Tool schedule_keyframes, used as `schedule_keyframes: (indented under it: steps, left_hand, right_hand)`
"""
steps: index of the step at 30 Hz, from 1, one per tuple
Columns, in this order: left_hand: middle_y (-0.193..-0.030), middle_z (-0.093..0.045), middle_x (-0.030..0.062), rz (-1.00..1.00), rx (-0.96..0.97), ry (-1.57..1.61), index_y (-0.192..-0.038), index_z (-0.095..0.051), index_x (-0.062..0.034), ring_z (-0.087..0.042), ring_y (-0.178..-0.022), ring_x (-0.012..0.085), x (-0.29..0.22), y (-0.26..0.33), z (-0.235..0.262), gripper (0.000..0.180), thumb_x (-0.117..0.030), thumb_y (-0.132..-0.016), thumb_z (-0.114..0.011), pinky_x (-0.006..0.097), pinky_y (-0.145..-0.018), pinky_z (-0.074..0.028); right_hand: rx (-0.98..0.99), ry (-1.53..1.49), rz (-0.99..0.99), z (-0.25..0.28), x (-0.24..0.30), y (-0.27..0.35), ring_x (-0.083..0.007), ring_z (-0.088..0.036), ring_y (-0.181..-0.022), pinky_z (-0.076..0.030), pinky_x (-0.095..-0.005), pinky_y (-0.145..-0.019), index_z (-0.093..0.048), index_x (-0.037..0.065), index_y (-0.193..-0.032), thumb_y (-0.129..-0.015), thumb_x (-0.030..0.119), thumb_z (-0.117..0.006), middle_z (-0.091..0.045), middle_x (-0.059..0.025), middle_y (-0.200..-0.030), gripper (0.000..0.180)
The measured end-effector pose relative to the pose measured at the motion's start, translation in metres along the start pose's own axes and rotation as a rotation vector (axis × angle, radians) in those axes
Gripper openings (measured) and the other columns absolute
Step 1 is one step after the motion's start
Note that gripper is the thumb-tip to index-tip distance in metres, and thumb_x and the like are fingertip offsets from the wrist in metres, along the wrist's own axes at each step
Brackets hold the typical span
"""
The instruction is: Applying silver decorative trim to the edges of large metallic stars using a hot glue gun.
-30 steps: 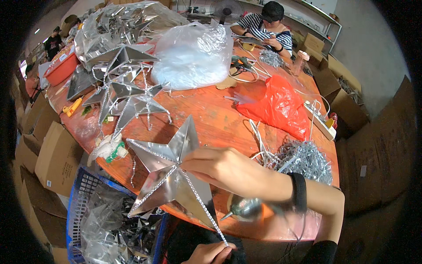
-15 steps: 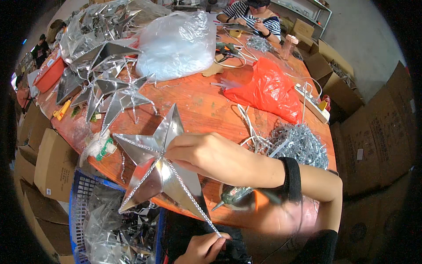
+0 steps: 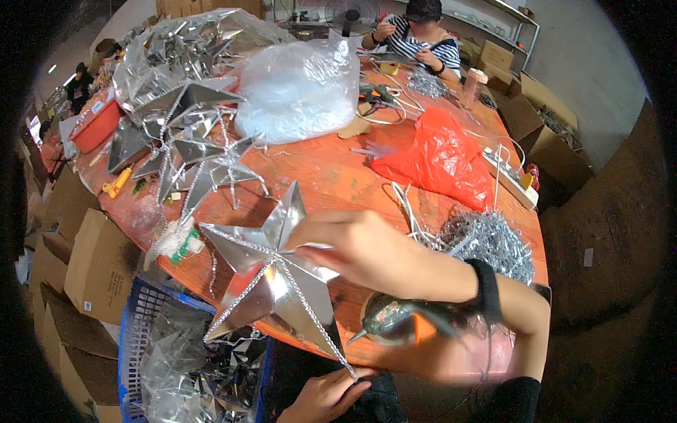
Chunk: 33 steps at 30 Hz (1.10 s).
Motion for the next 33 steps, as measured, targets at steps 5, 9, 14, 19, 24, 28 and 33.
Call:
schedule_keyframes:
  steps: [5, 9, 14, 19, 24, 28, 33]
  left_hand:
    - [-0.102, -0.060, 0.0133, 0.107, -0.191, -0.103, -0.106, -0.058, -0.0070, -0.061, -0.090, 0.0306, -0.001, 0.016, 0.044, 0.021, -0.013, -0.086, -0.059, 0.034, -0.069, -0.048]
    - [-0.095, -0.063, 0.0059, 0.162, -0.428, -0.017, -0.101, -0.059, -0.0031, -0.054, -0.065, 0.0131, -0.002, 0.021, 0.068, 0.017, -0.014, -0.093, -0.050, 0.024, -0.055, -0.042]
    - [-0.072, -0.061, 0.0107, 0.274, -0.555, 0.414, -0.089, -0.051, 0.0036, -0.060, -0.058, 0.0149, 0.011, -0.020, 0.066, 0.035, -0.022, -0.100, -0.030, 0.022, -0.043, -0.042]
    - [-0.060, -0.053, 0.0019, 0.357, -0.761, 0.478, -0.081, -0.056, 0.0015, -0.046, -0.042, 0.0061, 0.030, -0.033, 0.075, 0.034, -0.025, -0.098, -0.042, 0.019, -0.037, -0.034]
    - [-0.063, -0.053, -0.0009, 0.226, -0.832, 0.396, -0.082, -0.054, -0.0024, -0.045, -0.045, 0.0049, 0.021, -0.037, 0.102, 0.022, -0.019, -0.095, -0.048, 0.020, -0.038, -0.033]
    - [-0.072, -0.055, -0.0047, 0.108, -0.861, 0.384, -0.090, -0.059, -0.0031, -0.047, -0.064, 0.0003, 0.047, -0.032, 0.127, 0.019, -0.019, -0.095, -0.049, 0.017, -0.051, -0.034]
    - [-0.101, -0.054, 0.0100, 0.009, -0.911, -0.074, -0.098, -0.056, 0.0032, -0.056, -0.073, 0.0116, 0.044, -0.010, 0.134, 0.022, -0.014, -0.094, -0.042, 0.022, -0.053, -0.042]
  right_hand:
    - [-0.042, 0.234, -0.203, 0.034, 0.022, 0.040, -0.0281, -0.060, -0.073, -0.048, -0.0343, -0.064, -0.057, -0.001, -0.087, -0.079, 0.007, -0.065, -0.059, -0.0116, -0.082, 0.013]
    - [-0.115, 0.495, -0.631, 0.025, 0.028, 0.102, -0.0287, -0.059, -0.065, -0.044, -0.0355, -0.056, -0.056, 0.000, -0.081, -0.077, 0.015, -0.070, -0.055, -0.0122, -0.074, 0.021]
    - [-0.042, 0.388, -0.790, 0.005, 0.032, 0.155, -0.0323, -0.060, -0.070, -0.046, -0.0358, -0.060, -0.057, 0.000, -0.092, -0.076, 0.028, -0.071, -0.059, -0.0165, -0.083, 0.035]
    - [-0.057, -0.034, -0.877, -0.001, 0.013, 0.162, -0.0187, -0.060, -0.075, -0.047, -0.0308, -0.066, -0.053, -0.005, -0.105, -0.077, 0.031, -0.073, -0.060, -0.0146, -0.085, 0.050]
    - [-0.248, -0.346, -0.748, 0.016, 0.015, 0.180, -0.0142, -0.059, -0.069, -0.049, -0.0268, -0.060, -0.043, -0.004, -0.114, -0.076, 0.007, -0.070, -0.058, -0.0105, -0.093, 0.048]
    - [-0.458, -0.526, -0.769, 0.027, 0.028, 0.173, -0.0121, -0.057, -0.057, -0.046, -0.0252, -0.050, -0.046, -0.003, -0.103, -0.076, 0.006, -0.069, -0.060, -0.0113, -0.079, 0.037]
    - [-0.495, -0.534, -0.729, 0.016, 0.033, 0.115, -0.0121, -0.056, -0.058, -0.045, -0.0245, -0.051, -0.050, -0.002, -0.098, -0.080, 0.008, -0.067, -0.059, -0.0067, -0.072, 0.026]
Point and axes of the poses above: each hand's wrist, its own y-axis away from the middle knuckle, its own z-axis out of the back of the hand, x = y × z, the point moved 1 cm from there along -y, towards the middle knuckle
